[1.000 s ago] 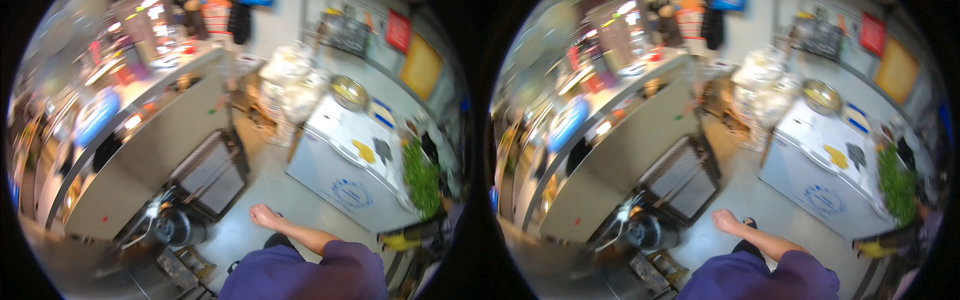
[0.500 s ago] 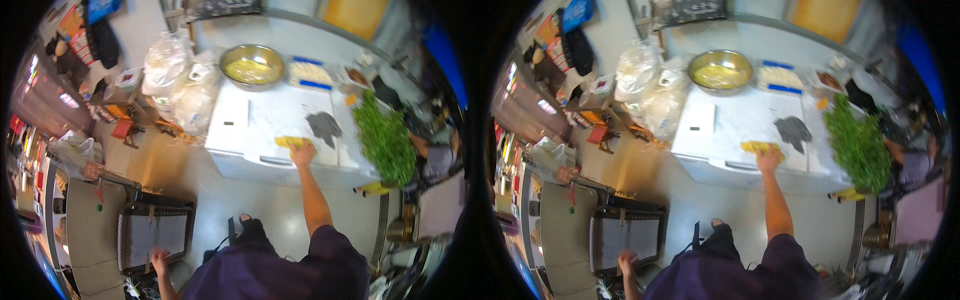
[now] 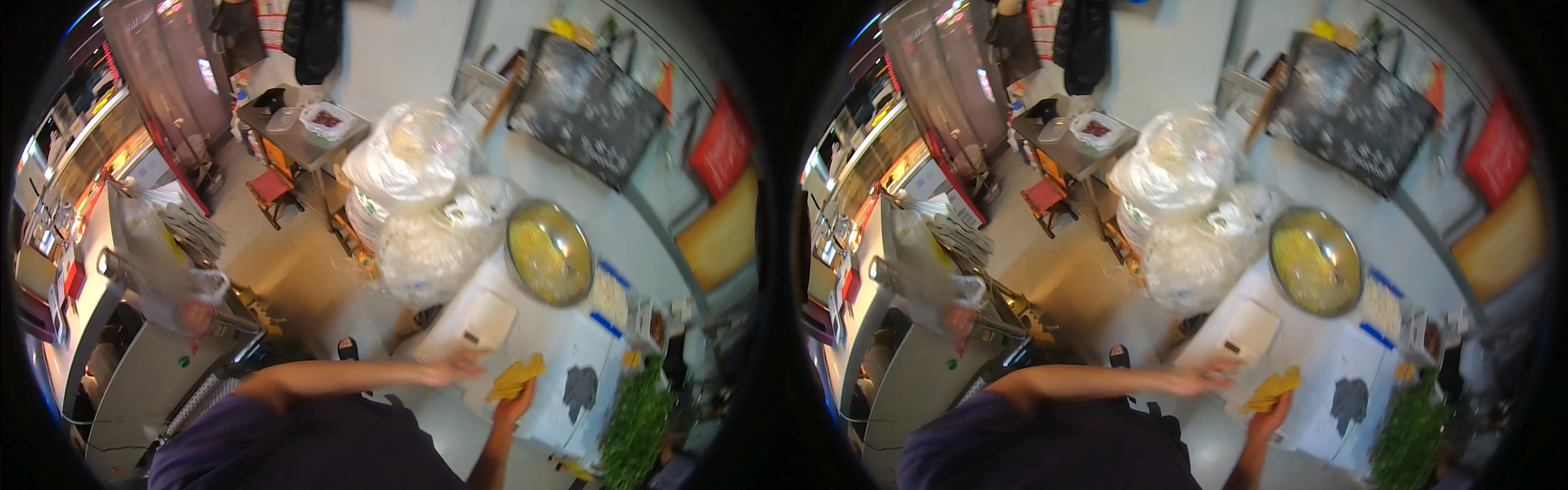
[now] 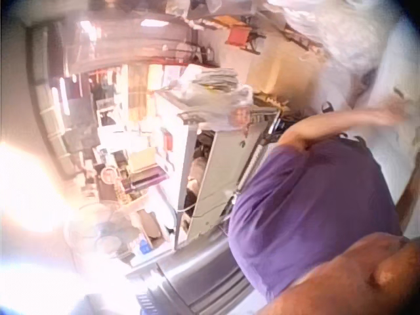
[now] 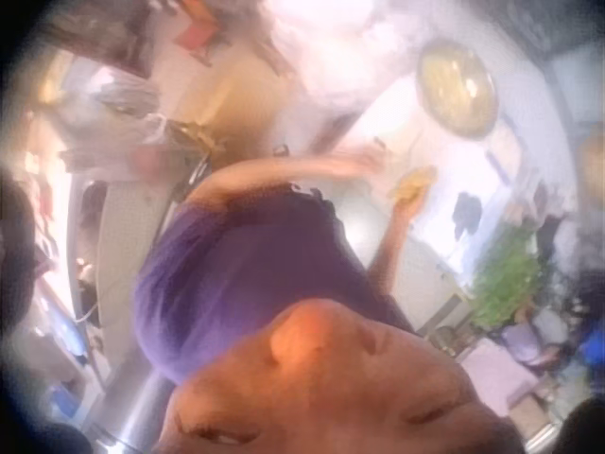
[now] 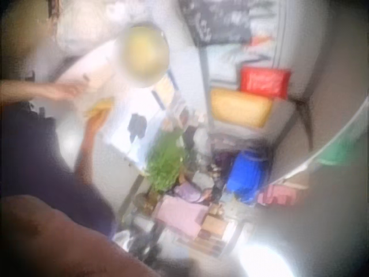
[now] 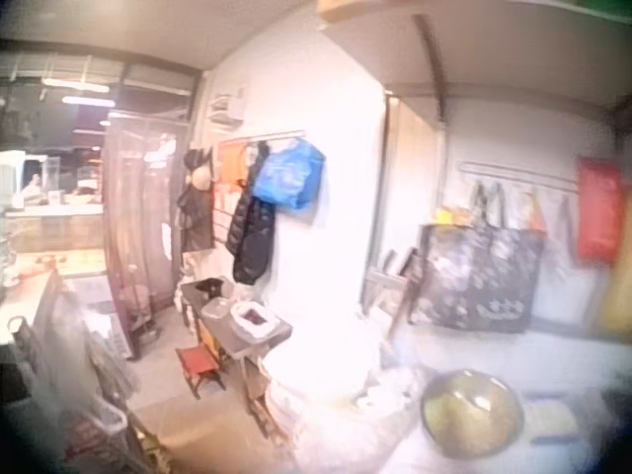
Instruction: The person retrieves cooked meat from a tray and places it into a refrigerated display case. They then pick up a receipt, select various ingredients from the fridge, and assemble them into a black container. Finally, they add more meat and other items to the container on the counter.
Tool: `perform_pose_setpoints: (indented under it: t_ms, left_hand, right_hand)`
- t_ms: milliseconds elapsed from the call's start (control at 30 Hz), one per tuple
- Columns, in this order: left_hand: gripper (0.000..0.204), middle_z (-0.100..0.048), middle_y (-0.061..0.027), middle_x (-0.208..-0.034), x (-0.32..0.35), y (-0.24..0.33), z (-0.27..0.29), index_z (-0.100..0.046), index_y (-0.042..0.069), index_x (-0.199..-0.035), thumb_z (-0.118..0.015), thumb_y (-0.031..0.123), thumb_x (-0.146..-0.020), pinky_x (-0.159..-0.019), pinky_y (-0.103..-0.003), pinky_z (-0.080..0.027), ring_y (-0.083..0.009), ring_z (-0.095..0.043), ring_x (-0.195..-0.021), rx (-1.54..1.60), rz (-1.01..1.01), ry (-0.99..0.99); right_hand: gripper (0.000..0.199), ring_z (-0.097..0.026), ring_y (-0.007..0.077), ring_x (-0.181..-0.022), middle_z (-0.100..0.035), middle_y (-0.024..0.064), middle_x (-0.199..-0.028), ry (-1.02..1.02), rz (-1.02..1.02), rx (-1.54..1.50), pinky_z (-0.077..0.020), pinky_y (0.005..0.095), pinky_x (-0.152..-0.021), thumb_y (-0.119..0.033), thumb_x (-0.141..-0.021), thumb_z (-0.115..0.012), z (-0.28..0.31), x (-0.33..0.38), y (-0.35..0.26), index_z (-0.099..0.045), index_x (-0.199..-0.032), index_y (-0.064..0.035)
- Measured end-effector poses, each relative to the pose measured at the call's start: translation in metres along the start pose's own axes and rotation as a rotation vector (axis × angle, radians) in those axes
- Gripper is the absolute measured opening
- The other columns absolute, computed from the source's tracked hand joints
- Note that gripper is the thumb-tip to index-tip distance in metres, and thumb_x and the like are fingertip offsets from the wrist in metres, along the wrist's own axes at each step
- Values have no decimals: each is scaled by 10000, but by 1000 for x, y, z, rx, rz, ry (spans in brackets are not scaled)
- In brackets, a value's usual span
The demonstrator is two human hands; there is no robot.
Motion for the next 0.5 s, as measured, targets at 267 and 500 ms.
perform_pose_setpoints:
  t_ms: [267,500]
  left_hand:
    - [205,-657,-211,-909,-123,30,-15,-551,2,-1029,-525,172,-916,-752,-417,-494,-345,-633,-829,36,-562,-242]
    - [235,-648,-212,-895,-97,32,219,-574,17,-955,-571,248,-917,-768,-424,-489,-346,-617,-840,-340,-353,-566]
  right_hand:
    - [398,-547,235,-1133,-585,115,-1222,249,164,543,-455,391,-942,-305,-998,-474,-36,-52,12,-530,-1279,-29]
    - [393,-562,264,-1106,-600,154,-1190,233,92,1428,-454,410,-942,-290,-979,-498,-101,-68,8,-549,-1251,-12]
Point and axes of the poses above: each hand's wrist, its own x-axis away from the middle knuckle, its own z-axis out of the back of the hand, y = z × x, the point moved 3 cm from there along -x, towards the middle knuckle
